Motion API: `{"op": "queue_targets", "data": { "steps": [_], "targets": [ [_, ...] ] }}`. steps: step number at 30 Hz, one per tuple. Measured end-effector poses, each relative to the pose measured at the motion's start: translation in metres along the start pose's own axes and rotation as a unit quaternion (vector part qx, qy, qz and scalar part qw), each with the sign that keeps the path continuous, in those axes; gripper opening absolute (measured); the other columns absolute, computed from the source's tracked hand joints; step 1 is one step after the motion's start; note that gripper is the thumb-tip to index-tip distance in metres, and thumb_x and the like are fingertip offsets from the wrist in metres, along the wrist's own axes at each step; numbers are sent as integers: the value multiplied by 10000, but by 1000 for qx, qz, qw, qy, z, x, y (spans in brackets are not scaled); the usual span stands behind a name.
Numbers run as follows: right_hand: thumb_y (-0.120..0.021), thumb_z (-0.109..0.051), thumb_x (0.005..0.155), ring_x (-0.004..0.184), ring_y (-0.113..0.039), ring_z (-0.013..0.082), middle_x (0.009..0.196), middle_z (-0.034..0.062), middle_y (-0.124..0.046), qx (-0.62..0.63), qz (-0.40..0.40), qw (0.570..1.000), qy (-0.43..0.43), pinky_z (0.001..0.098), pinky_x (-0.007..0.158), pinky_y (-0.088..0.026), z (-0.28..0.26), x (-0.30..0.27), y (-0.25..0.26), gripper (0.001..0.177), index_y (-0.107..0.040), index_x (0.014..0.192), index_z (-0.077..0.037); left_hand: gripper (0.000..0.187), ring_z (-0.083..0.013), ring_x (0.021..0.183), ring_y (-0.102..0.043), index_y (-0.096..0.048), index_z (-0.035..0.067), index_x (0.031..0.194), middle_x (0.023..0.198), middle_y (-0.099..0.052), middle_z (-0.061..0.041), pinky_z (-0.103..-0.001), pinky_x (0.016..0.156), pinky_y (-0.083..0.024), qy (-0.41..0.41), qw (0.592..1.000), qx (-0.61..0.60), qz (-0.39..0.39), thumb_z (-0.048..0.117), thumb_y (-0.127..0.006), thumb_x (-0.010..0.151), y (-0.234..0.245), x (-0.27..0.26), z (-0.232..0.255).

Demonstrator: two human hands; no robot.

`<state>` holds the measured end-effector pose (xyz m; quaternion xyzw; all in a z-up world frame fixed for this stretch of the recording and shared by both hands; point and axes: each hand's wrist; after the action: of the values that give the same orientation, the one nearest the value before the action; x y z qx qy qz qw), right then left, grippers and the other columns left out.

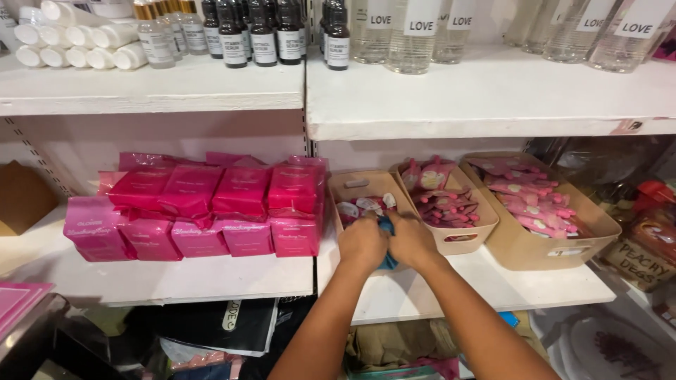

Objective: The person wipes pink soap packages on a white shelf using a blue cloth, then cleans the inside of a beige plastic bin and wipes the shelf surface. The person also handles small pink sachets from a bin while continuing to clean the area.

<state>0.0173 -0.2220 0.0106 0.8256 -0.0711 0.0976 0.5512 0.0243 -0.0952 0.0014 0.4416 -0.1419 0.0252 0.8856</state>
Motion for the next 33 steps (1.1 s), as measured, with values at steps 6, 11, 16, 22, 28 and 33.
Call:
{"op": "queue_targets", "data": {
  "steps": [6,11,16,22,28,33],
  "targets": [
    [-632,-198,787,1292,-540,449,1365,284,-557,42,133,979,149,486,1076,-448,34,23,-38,732,-452,1473,-16,509,-401,1051,-696,-561,48,1285,1206,-676,-228,-500,888,-558,50,996,71,15,267,-661,836,-15,27,-2],
    [-606,-212,828,1271,-515,493,1420,332,-469,7,51,995,85,518,1053,-437,7,7,-7,703,-431,1488,-44,564,-399,1057,-690,-542,53,1336,1278,-632,-221,-491,877,-563,51,995,87,22,288,-656,836,-12,18,0],
    [-570,-221,878,1238,-571,486,1336,310,-575,-44,-30,997,59,528,1034,-487,16,9,-22,532,-539,1372,-26,442,-386,1073,-686,-615,89,1286,1280,-640,-197,-482,895,-556,46,993,106,9,255,-605,876,-19,18,-7],
    [-583,-210,853,1197,-581,477,1279,280,-607,-24,-8,998,59,532,993,-494,1,5,-7,457,-606,1284,-57,346,-362,1094,-683,-679,110,1221,1288,-654,-161,-473,906,-556,16,991,131,2,198,-533,920,-20,25,-12],
    [-559,-201,856,1226,-571,463,1315,259,-608,-40,-29,998,27,518,1022,-485,-1,10,-10,452,-608,1284,-66,323,-349,1116,-682,-678,95,1203,1274,-660,-178,-461,909,-561,14,987,158,-32,201,-549,926,-26,36,-19],
    [-513,-207,844,1236,-590,424,1306,232,-637,-13,-30,999,-27,511,1045,-472,-7,6,-4,476,-617,1298,-108,325,-371,1071,-690,-655,68,1199,1245,-654,-202,-472,860,-571,-12,988,152,-29,178,-578,902,-36,37,-24]
  ]
}}
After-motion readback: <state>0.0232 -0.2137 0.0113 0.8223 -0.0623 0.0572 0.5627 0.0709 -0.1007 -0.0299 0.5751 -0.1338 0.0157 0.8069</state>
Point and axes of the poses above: each hand's wrist, its own x-axis towards the middle knuckle, its own y-axis out of the back of the hand, z = x × y
